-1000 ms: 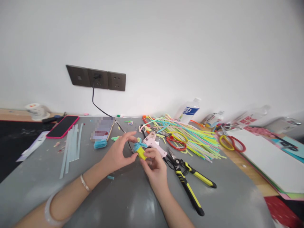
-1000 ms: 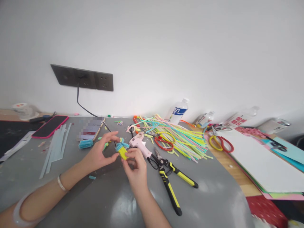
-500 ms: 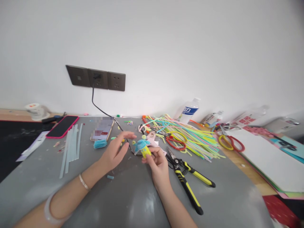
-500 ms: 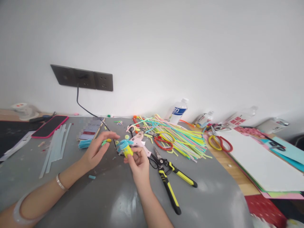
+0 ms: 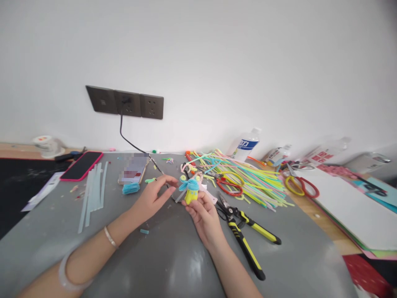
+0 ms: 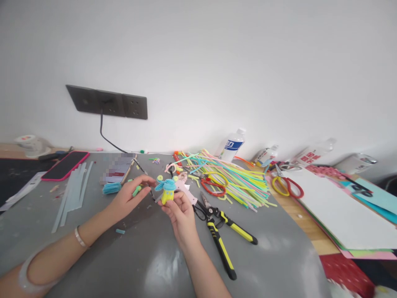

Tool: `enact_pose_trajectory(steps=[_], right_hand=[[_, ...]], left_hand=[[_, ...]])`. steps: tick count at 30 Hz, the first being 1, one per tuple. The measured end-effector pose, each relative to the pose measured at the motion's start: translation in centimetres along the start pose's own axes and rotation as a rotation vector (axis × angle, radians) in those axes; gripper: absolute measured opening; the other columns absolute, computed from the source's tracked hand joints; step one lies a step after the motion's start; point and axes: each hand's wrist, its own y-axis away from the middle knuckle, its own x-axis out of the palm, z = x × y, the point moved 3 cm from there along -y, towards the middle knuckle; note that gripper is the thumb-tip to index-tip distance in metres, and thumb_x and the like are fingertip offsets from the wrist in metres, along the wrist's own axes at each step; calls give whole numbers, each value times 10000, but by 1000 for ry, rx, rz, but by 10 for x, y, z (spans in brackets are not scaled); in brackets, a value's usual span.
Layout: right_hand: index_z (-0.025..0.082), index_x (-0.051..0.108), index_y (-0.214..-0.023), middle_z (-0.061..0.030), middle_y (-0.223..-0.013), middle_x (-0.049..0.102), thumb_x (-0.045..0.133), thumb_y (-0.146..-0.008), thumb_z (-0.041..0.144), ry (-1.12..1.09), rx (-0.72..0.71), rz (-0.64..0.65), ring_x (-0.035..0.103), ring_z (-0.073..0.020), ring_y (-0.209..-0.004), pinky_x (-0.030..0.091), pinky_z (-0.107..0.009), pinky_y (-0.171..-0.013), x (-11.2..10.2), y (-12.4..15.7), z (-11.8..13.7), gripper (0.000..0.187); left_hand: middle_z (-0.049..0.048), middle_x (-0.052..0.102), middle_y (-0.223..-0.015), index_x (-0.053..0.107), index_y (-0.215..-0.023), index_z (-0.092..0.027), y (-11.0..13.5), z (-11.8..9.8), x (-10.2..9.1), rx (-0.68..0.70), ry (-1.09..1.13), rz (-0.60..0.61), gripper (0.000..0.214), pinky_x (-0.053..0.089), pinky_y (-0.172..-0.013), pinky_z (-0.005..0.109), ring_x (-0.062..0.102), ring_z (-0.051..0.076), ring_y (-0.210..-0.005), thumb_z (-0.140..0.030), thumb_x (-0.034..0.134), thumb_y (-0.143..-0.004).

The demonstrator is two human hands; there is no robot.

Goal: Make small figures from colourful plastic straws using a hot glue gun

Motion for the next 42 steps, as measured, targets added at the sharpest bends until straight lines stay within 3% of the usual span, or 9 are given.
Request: enact_pose_trajectory(steps=[6, 11, 17, 22, 28, 32, 37, 42], right_hand=[[200, 639, -849, 4, -807, 743, 869, -689, 338, -28, 74, 80, 718, -115, -689, 575, -183, -635, 1, 1, -3, 312], [201, 633, -856, 4, -818, 726, 853, -706, 344, 18, 64, 101, 720, -137, -711, 581, -215, -643, 0, 2, -5, 302], [199, 653, -880, -2, -822, 739, 845, -722, 346, -9, 92, 109, 735, -137, -762, 565, -187, -663, 1, 2, -5, 289], [206, 694, -914, -16, -907, 751, 842, -729, 322, -3, 76, 107, 734, -148, -837, 567, -210, -724, 3, 3, -4, 264], [193, 733, -1023, -69, -981, 762, 816, -743, 353, -2, 87, 89, 732, -211, -924, 578, -288, -772, -1, 1, -6, 333], [206, 753, -1039, -67, -1026, 765, 801, -749, 352, -58, 76, 79, 730, -210, -945, 568, -285, -806, -4, -1, -6, 328], [218, 766, -1035, -67, -998, 770, 784, -756, 389, -53, 73, 94, 720, -218, -970, 558, -297, -829, -5, -2, -6, 327], [228, 750, -1071, -66, -1146, 728, 766, -758, 370, -70, 83, 85, 712, -239, -992, 553, -322, -845, -2, 0, -4, 345]], left_hand=[[86, 662, -1148, 534, -1267, -209, 4, 5, 12, -50, 267, 156, 466, 528, -886, 350, 640, 231, -1014, -363, 671, -849], [55, 610, -1002, 498, -1341, -237, 3, 7, 11, -89, 444, 124, 536, 535, -806, 305, 622, 194, -902, -394, 675, -861], [80, 634, -1098, 627, -1164, -205, 0, 12, 8, -147, 409, 60, 341, 513, -872, 315, 609, 218, -1009, -376, 661, -871], [66, 673, -1003, 640, -1150, -192, -2, 10, 7, -191, 436, 52, 393, 515, -792, 301, 624, 200, -881, -399, 705, -822], [34, 685, -877, 703, -976, -190, -4, 11, -1, -302, 352, -82, 317, 469, -687, 275, 582, 185, -780, -473, 621, -861], [19, 677, -814, 693, -1011, -186, -4, 20, 0, -421, 527, -100, 365, 457, -626, 252, 556, 146, -679, -481, 700, -796], [52, 717, -882, 689, -995, -173, -3, 22, 5, -544, 696, -114, 423, 486, -632, 262, 615, 173, -753, -446, 806, -694], [59, 717, -885, 664, -968, -169, -6, 18, 2, -594, 835, -119, 429, 533, -648, 282, 636, 172, -759, -419, 839, -666]])
